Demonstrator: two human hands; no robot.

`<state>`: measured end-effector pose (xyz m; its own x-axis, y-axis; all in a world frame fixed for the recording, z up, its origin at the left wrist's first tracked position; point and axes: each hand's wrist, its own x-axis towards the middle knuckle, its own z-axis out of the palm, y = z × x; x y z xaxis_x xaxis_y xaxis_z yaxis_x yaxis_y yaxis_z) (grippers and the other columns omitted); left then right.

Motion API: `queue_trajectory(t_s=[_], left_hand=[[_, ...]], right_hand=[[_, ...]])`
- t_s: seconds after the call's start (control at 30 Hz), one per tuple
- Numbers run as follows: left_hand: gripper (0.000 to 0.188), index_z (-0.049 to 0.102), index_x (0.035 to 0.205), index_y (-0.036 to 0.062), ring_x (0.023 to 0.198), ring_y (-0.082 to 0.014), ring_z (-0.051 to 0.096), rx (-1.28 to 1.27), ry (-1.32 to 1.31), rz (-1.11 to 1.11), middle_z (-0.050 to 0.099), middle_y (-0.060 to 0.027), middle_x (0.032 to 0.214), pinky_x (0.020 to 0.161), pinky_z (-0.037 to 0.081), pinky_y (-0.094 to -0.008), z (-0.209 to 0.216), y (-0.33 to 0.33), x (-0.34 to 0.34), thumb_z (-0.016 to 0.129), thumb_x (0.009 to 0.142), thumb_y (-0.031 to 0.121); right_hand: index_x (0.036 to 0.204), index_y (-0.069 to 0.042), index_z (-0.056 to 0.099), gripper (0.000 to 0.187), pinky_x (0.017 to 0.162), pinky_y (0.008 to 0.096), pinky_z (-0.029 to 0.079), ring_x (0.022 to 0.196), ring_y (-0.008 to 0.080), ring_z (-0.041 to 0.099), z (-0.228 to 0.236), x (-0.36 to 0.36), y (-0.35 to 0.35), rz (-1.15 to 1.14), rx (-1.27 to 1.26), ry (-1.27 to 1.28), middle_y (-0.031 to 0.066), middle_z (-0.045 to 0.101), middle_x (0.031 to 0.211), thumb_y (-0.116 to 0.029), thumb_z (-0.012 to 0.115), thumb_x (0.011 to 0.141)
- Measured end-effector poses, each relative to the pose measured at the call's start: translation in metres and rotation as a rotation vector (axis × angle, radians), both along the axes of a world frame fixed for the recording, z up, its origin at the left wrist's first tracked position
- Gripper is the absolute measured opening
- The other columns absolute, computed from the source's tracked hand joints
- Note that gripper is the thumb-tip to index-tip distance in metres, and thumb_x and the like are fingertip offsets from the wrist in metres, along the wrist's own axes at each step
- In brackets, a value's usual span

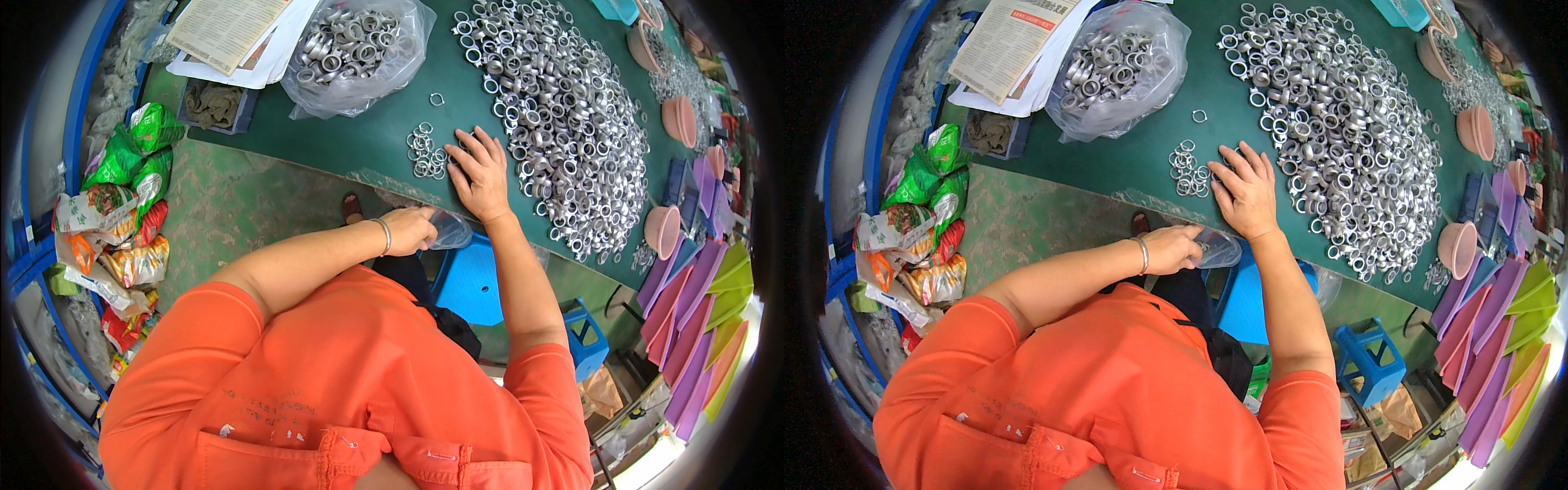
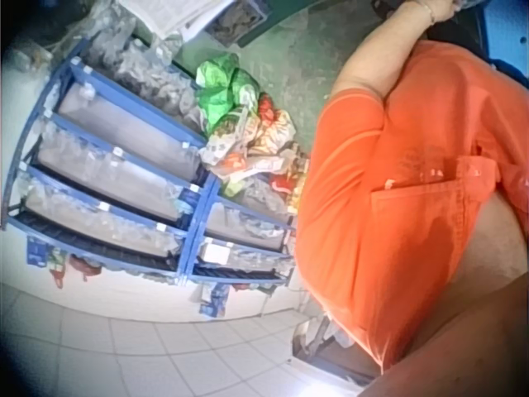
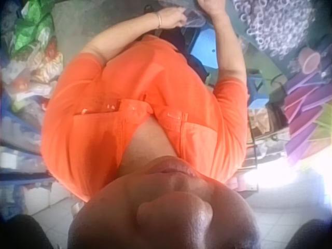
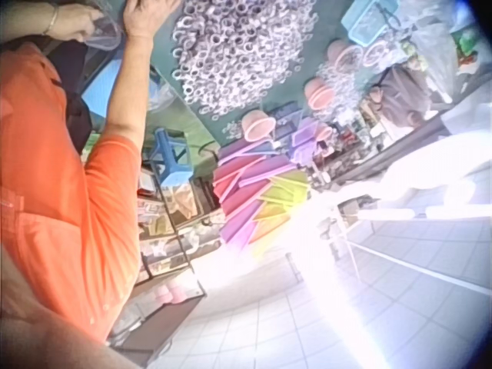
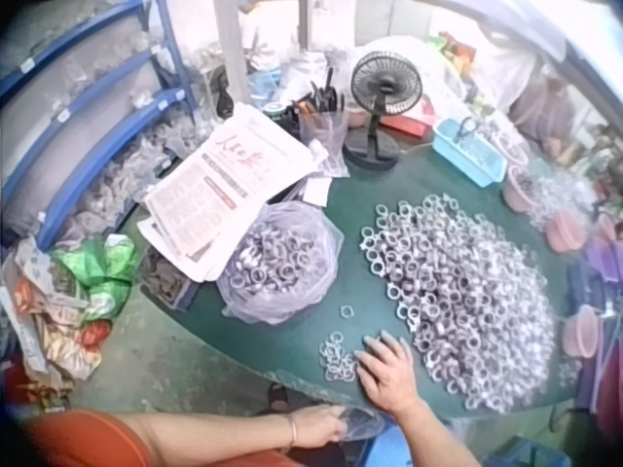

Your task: The person writes on a small slip of paper, places it inside a plastic bag containing metal rings, and then moves to a storage shelf to pick up another bag of similar metal parts.

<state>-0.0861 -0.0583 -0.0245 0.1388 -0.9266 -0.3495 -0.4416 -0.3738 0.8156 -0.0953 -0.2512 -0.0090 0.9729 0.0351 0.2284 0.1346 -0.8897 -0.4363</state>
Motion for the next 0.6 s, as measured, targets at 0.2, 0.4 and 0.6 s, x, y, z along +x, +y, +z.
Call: queue_trajectory(t_s=[0.2,0.4,0.6], left_hand=[[0.012,0.067,0.084,0.0059,0.109,-0.0378,0.050,0.001,0.011,0.003,0.047,-0.0220,0.121,0.094,0.041,-0.0408,0.002,0.001,0.003,0.068,0.072,0.010],[0.011,0.067,0.082,0.0064,0.110,-0.0378,0.050,0.028,-0.002,-0.023,0.046,-0.0229,0.123,0.094,0.041,-0.0406,0.008,-0.002,0.001,0.068,0.072,0.011],[0.011,0.067,0.083,0.0064,0.112,-0.0381,0.049,0.003,-0.006,-0.011,0.044,-0.0247,0.126,0.096,0.040,-0.0408,0.004,0.001,-0.001,0.068,0.073,0.012]], right_hand=[[0.089,-0.011,0.065,0.017,0.101,0.0490,0.029,0.111,0.0289,0.051,-0.002,-0.020,-0.004,-0.080,0.063,-0.044,0.0061,0.060,0.110,-0.010,0.061,0.072],[0.084,-0.013,0.066,0.012,0.097,0.0456,0.029,0.096,0.0216,0.054,0.020,0.002,0.023,-0.090,0.014,-0.060,0.0005,0.060,0.093,-0.017,0.070,0.074],[0.079,-0.011,0.065,0.010,0.097,0.0453,0.029,0.094,0.0195,0.055,0.017,0.006,0.019,-0.086,0.024,-0.031,-0.0012,0.062,0.088,-0.016,0.071,0.072]])
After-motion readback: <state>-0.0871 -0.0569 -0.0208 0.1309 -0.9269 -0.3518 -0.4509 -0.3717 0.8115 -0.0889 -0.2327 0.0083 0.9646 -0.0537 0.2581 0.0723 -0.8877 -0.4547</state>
